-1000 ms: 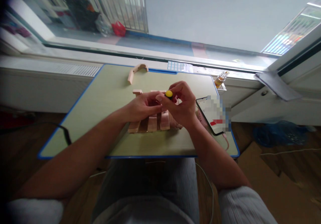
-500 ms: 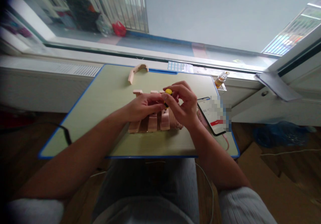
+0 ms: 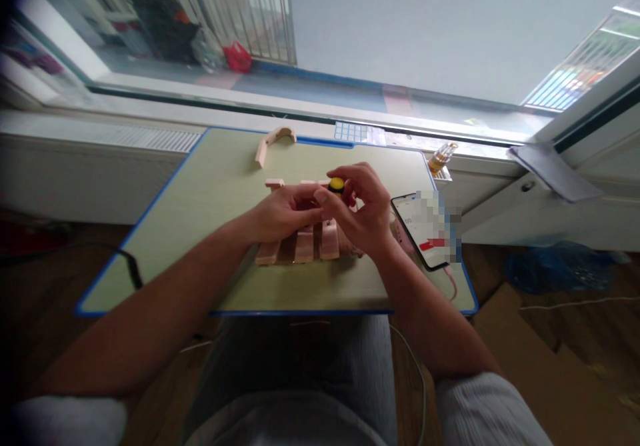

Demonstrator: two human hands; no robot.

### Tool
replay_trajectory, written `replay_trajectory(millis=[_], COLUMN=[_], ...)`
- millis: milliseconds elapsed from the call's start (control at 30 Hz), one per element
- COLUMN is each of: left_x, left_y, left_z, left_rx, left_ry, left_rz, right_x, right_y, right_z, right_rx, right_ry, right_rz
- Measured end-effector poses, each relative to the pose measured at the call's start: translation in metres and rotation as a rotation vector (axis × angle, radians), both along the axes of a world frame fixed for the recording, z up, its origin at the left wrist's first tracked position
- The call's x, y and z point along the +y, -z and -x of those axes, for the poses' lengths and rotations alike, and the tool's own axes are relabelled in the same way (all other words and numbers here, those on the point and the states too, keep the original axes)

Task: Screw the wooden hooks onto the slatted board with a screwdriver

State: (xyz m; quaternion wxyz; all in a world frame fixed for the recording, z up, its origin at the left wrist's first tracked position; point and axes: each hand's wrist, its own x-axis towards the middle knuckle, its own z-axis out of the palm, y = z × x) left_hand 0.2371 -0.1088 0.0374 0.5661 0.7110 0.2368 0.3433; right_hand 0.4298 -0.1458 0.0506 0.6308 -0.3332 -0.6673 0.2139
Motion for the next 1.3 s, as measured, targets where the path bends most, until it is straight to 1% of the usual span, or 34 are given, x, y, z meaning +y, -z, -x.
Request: replay_trajectory(millis=[133,233,300,433,567,667,800,967,1033,1167,1300], left_x=[0.002,0.003,0.002,0.001,0.001,0.002,0.002,0.003,0.004,0.003,0.003], left_y=[-0.004,-0.006,-0.007,-0.001,0.005,0.005,-0.001,-0.005,-0.005,-0.002,0.005], left_z=[0.002,0.004,0.004,0.002,-0.001,-0.001,0.002,0.004,0.004,0.004,0.002], left_rx=[0.058,0.074,0.067,0.009,-0.052,-0.039,0.007,0.066,0.075,0.029,-0.044], left_ry=[0.002,0.011,0.026,0.015,0.001,0.006,0.008,-0.026,-0.017,0.029,0.026], left_rz=[-0.04,-0.085,-0.079,-0.044,0.007,0.009,-0.003,-0.102,-0.121,-0.046,0.011], right_x=[-0.002,-0.002,0.0,0.003,0.004,0.002,-0.002,-0.002,0.0,0.003,0.003], right_y=[-0.003,-0.002,0.001,0.006,0.006,0.003,-0.002,-0.002,0.0,0.002,0.003], right_z=[-0.006,-0.005,-0.002,0.005,0.007,0.003,-0.006,-0.008,-0.006,0.0,0.006], right_rx=[-0.085,-0.075,-0.037,0.057,0.08,0.027,-0.07,-0.038,-0.022,0.027,0.062], right_ry=[-0.002,0.018,0.012,0.016,0.032,0.045,0.028,0.026,0.031,0.041,0.051], right_rz=[-0.036,-0.039,-0.024,-0.032,-0.041,-0.019,-0.014,-0.015,-0.018,-0.026,-0.03])
